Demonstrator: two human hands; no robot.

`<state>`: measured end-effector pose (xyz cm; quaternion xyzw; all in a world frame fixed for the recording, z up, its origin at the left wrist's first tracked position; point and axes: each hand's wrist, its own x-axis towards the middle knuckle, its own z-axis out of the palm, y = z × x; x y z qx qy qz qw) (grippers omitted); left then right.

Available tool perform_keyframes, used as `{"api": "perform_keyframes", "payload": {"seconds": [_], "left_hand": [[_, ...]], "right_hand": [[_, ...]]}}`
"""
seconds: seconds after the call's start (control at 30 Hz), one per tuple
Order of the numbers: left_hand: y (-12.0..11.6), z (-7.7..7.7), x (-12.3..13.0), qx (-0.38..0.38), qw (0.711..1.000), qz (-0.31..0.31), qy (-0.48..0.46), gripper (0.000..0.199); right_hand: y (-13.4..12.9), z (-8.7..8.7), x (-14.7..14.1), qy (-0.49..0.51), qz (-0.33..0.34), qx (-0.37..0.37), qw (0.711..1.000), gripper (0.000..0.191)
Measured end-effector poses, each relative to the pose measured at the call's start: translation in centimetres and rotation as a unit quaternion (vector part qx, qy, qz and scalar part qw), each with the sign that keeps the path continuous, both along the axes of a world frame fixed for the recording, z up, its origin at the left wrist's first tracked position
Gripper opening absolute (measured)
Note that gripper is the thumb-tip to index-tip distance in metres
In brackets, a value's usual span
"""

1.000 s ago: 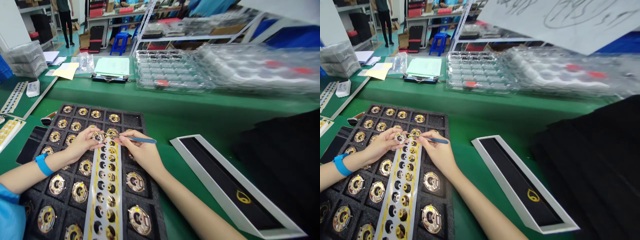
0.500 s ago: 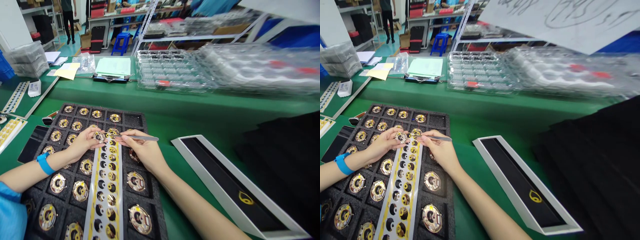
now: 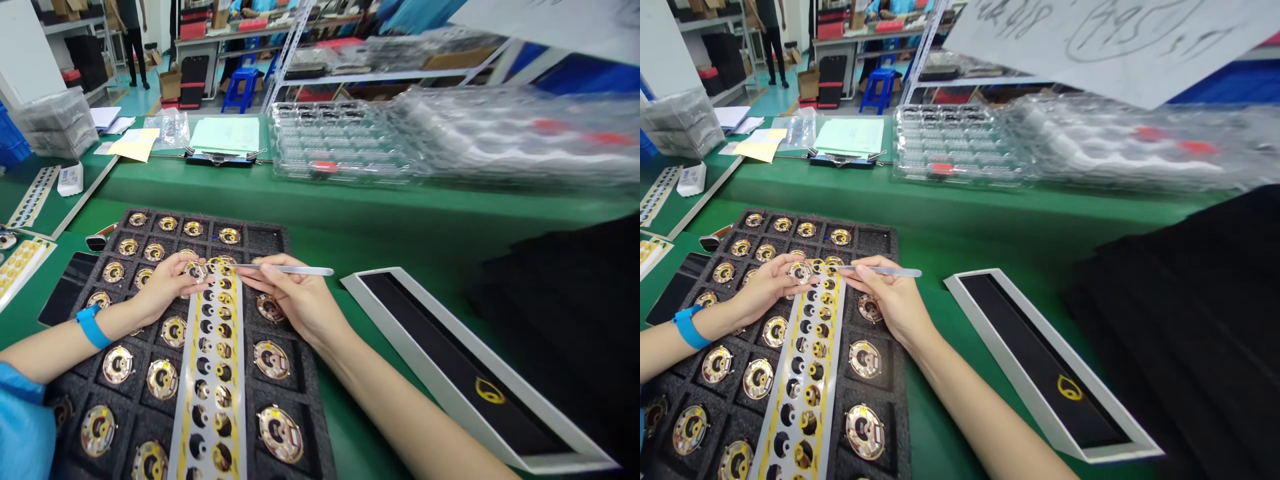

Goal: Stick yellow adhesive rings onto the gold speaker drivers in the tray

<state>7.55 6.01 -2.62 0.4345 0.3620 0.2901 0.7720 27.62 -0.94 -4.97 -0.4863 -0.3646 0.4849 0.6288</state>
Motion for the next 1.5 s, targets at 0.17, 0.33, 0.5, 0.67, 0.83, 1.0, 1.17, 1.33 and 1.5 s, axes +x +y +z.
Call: {"api": "perform_keyframes", "payload": {"seconds": [0.17,0.33,0.5,0.67,0.83,1.0,1.17,1.33,1.5], "left_hand": [[-2.0,1.4,-0.3,-0.001,0.999,-0.04,-0.004,0.044],[-6.1,2.8,-1.7,-0.042,0.982,-0.174,-0.064,0.045],[-8.4,2.9,-2.6,-0.063,0.959,-0.246,-0.123,0.049],[-8.5,2.7,-2.7,-0.077,0.95,-0.274,-0.129,0.05],[-8.4,2.8,-2.7,-0.087,0.945,-0.293,-0.118,0.047],[-8.3,2.7,-2.6,-0.071,0.941,-0.303,-0.132,0.047],[-8.1,3.0,-2.6,-0.084,0.937,-0.315,-0.129,0.044],[-8.1,3.2,-2.6,-0.083,0.937,-0.32,-0.113,0.045],[-8.1,3.2,-2.6,-0.074,0.937,-0.322,-0.115,0.047]], "right_hand": [[-3.4,1.6,-0.4,0.008,-0.01,0.031,0.999,0.02],[-8.5,3.6,-2.5,-0.02,0.038,0.065,0.997,0.012],[-10.9,3.6,-3.9,-0.005,0.04,0.069,0.997,0.012],[-11.5,3.0,-4.1,0.013,0.023,0.067,0.997,0.011],[-12.2,2.9,-3.9,0.032,0.016,0.037,0.999,0.01],[-12.3,3.3,-4.0,0.037,0.022,0.025,0.999,0.01],[-12.1,3.6,-4.0,0.009,0.042,0.053,0.998,0.012],[-12.4,3.6,-3.8,-0.008,0.032,0.049,0.998,0.011],[-12.4,3.8,-3.8,-0.039,0.022,0.053,0.998,0.01]]}}
